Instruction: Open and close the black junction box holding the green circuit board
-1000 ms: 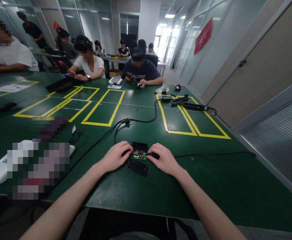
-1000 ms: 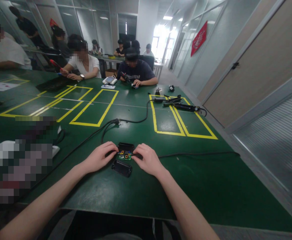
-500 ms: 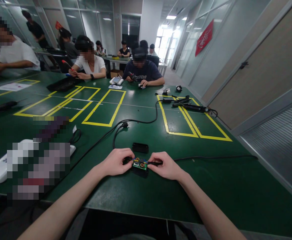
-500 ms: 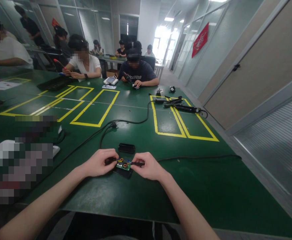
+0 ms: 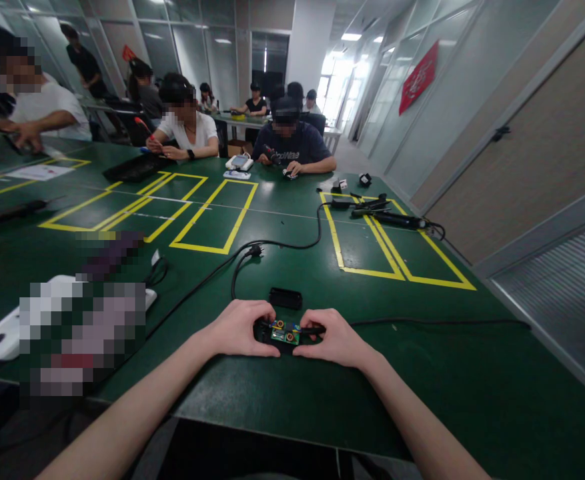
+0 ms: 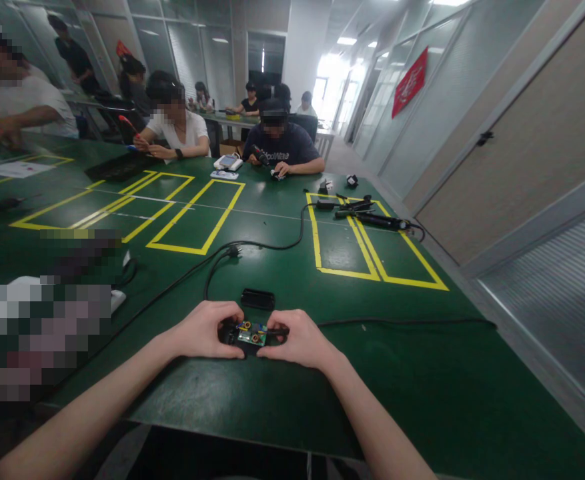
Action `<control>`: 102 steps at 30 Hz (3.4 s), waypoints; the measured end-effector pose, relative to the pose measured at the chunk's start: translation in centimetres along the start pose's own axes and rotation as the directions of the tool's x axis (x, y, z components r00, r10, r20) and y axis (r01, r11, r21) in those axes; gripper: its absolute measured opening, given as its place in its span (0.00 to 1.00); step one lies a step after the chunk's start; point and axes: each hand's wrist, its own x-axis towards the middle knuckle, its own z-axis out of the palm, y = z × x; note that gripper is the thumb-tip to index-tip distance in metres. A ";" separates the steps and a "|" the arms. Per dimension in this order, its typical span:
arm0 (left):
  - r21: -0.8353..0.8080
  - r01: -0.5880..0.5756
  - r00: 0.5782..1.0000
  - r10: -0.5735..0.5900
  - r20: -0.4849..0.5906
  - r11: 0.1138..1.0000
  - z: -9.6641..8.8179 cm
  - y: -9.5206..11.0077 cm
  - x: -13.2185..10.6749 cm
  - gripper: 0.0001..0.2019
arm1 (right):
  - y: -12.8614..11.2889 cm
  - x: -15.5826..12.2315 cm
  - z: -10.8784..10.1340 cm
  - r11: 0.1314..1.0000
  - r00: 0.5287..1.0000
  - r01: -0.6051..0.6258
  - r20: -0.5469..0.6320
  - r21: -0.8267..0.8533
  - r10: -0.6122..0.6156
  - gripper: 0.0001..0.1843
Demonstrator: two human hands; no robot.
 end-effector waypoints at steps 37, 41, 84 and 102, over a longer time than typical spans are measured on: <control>-0.021 -0.013 0.988 0.010 -0.155 1.000 0.4 -0.9 0.4 0.11 | 1.7 0.8 0.0 0.971 0.967 0.128 -0.194 -0.204 -0.168 0.06; -0.026 0.035 0.987 -0.039 -0.157 0.999 0.3 -0.8 0.6 0.10 | 1.7 0.8 -0.1 0.974 0.962 0.145 -0.206 -0.176 -0.181 0.10; -0.247 -0.023 0.982 -0.025 -0.188 0.969 0.8 0.0 0.7 0.08 | 0.5 1.0 -0.4 0.984 0.979 0.126 -0.175 0.127 -0.103 0.10; -0.120 -0.033 0.996 0.023 -0.090 0.992 0.8 0.1 0.3 0.16 | -0.5 0.7 -0.7 0.984 0.984 0.155 -0.081 -0.086 -0.161 0.15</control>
